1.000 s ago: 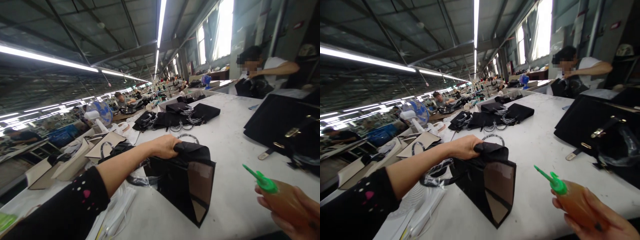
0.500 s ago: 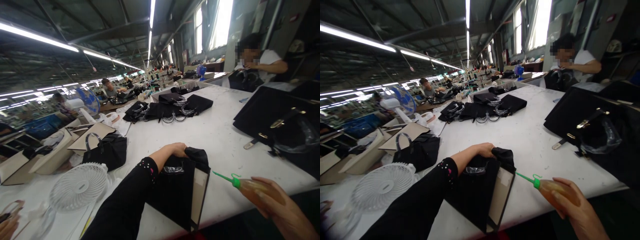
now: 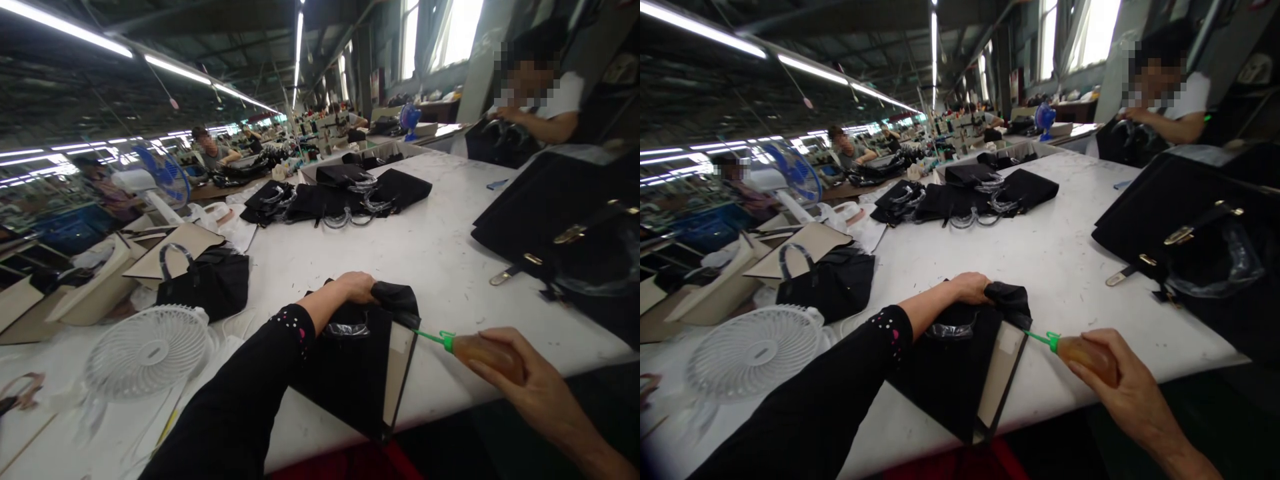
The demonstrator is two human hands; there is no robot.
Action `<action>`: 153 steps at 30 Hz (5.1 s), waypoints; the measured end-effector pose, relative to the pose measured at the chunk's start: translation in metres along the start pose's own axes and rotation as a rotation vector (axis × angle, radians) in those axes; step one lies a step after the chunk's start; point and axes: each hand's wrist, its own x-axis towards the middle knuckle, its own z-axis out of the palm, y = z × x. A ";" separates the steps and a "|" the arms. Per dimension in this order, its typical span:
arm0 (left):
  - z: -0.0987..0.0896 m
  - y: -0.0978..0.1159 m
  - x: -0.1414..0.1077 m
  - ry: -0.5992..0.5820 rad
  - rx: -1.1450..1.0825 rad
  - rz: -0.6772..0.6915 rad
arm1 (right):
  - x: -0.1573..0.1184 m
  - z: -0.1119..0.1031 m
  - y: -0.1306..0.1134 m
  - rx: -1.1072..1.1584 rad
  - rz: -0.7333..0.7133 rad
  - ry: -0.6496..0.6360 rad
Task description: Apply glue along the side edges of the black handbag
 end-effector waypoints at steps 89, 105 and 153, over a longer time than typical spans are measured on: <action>0.026 -0.007 -0.012 0.215 -0.053 -0.004 | -0.044 -0.004 -0.018 -0.023 -0.452 -0.330; 0.016 -0.005 -0.031 0.050 -0.081 0.045 | -0.048 0.009 -0.012 -0.051 -0.492 -0.250; 0.042 -0.007 -0.063 0.385 0.072 -0.156 | -0.055 0.017 -0.015 0.104 -0.398 -0.324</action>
